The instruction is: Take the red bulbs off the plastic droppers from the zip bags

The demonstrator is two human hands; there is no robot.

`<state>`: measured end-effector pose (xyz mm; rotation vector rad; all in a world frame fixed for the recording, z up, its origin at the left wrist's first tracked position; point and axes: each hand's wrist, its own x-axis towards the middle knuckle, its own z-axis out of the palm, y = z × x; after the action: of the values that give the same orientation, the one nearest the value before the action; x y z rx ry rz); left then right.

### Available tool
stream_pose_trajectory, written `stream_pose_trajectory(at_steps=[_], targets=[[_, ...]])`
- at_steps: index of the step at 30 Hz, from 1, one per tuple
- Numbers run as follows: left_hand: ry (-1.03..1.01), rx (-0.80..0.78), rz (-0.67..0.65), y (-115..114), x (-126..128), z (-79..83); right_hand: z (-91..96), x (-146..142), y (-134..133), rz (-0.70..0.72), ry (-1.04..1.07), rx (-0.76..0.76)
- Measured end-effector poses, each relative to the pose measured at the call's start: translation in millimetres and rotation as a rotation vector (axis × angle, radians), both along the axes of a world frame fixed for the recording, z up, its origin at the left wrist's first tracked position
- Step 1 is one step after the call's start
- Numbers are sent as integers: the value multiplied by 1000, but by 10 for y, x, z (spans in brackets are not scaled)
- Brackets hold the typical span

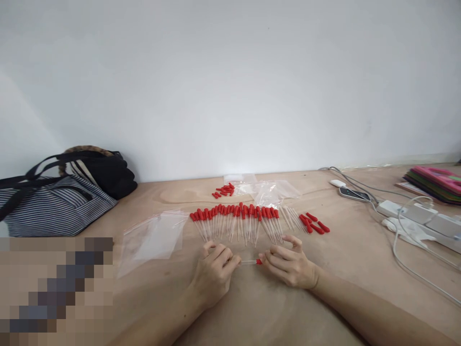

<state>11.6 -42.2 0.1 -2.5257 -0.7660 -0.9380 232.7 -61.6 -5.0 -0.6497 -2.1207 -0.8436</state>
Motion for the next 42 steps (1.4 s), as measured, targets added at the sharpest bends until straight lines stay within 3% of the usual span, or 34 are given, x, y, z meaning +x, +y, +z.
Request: stream_pose_trajectory(at_steps=[7,10,13,19,23,26,28,30,34,37,42], targets=[[-22,-25,27,2,-26,-4,-41,66,38,-5,31,-7],[-61,-58,82,21,-68,4,-43,210,64,-81,119,-108],[-93,-93,95,39,-74,-6,-2,424,121,-289,316,-268],[-155,-135,75,41,-28,-18,119,984,271,-946,657,-719],[-154,-166,76,32,-38,8,172,1243,279,-1112,645,-968],[-158,-173,72,38,-46,3,202,1276,271,-1157,585,-988],[-183,-162,58,47,-43,-11,219,1216,267,-1124,596,-914],[-217,-168,43,54,-33,-15,231,1074,248,-1002,665,-824],[-271,-248,45,52,8,31,219,535,120,-568,718,-786],[-296,-286,60,38,42,77,176,51,-5,-285,622,-861],[-328,-305,72,-6,60,81,88,-444,-34,-60,830,-1050]])
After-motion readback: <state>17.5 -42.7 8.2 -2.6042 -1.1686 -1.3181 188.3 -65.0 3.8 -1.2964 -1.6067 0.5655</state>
